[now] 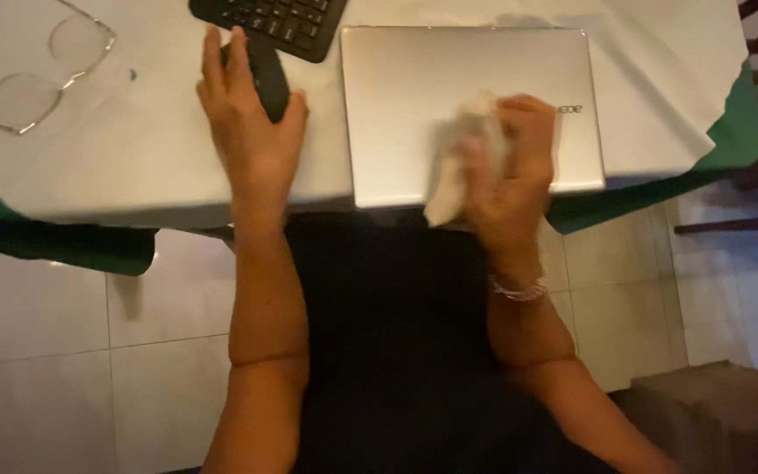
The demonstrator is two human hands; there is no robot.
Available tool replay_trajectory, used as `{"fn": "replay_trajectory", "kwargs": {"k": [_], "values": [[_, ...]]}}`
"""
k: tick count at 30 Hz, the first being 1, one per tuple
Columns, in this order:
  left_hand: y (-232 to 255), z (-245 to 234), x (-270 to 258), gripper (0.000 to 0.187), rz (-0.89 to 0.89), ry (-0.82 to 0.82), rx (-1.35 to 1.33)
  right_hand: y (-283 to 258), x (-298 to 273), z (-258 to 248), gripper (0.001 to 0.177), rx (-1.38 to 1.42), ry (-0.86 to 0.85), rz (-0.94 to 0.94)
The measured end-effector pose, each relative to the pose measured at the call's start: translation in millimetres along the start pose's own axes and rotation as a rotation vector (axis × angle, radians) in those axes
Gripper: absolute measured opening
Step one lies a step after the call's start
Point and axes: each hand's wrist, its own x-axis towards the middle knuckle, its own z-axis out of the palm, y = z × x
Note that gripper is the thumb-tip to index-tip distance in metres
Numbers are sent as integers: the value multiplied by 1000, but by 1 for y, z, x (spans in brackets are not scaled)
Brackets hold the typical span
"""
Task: Cleaning a wireless keyboard, a computer mouse, and a laptop using a white cloth.
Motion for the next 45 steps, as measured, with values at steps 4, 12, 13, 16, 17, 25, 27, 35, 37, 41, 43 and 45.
{"fn": "replay_trajectory", "kwargs": {"k": [4, 12, 13, 16, 17, 25, 27, 35, 37, 41, 43, 45], "values": [[-18, 11, 11, 76, 9, -47, 102, -28, 5, 45, 21, 34, -210, -32], [6, 6, 15, 61, -12, -119, 357, 11, 12, 39, 36, -154, -440, -77], [13, 7, 12, 61, -7, -122, 351, 32, 9, 28, 36, -161, -437, -73], [39, 14, -5, 68, 92, -91, 305, 74, 6, -9, 36, -467, -411, -115], [52, 18, -13, 73, 164, -158, 245, 73, 10, -23, 45, -340, -359, 118], [86, 38, -34, 80, 206, -485, 175, 63, 3, -17, 45, -593, -347, 165], [87, 33, -34, 79, 167, -455, 38, 21, 5, 9, 44, -254, -370, 26], [55, 40, -37, 74, 127, -59, -419, 4, 48, 100, 65, -177, -620, -236], [56, 39, -39, 77, 102, -63, -502, 16, 59, 107, 69, -233, -656, -310], [64, 39, -36, 76, 198, -181, -315, 47, 81, 103, 63, -198, -634, -349], [69, 35, -31, 78, 196, -235, -305, 64, 92, 93, 57, -195, -606, -331], [77, 29, -27, 83, 106, -410, -238, 83, 101, 79, 48, -185, -552, -203]]}}
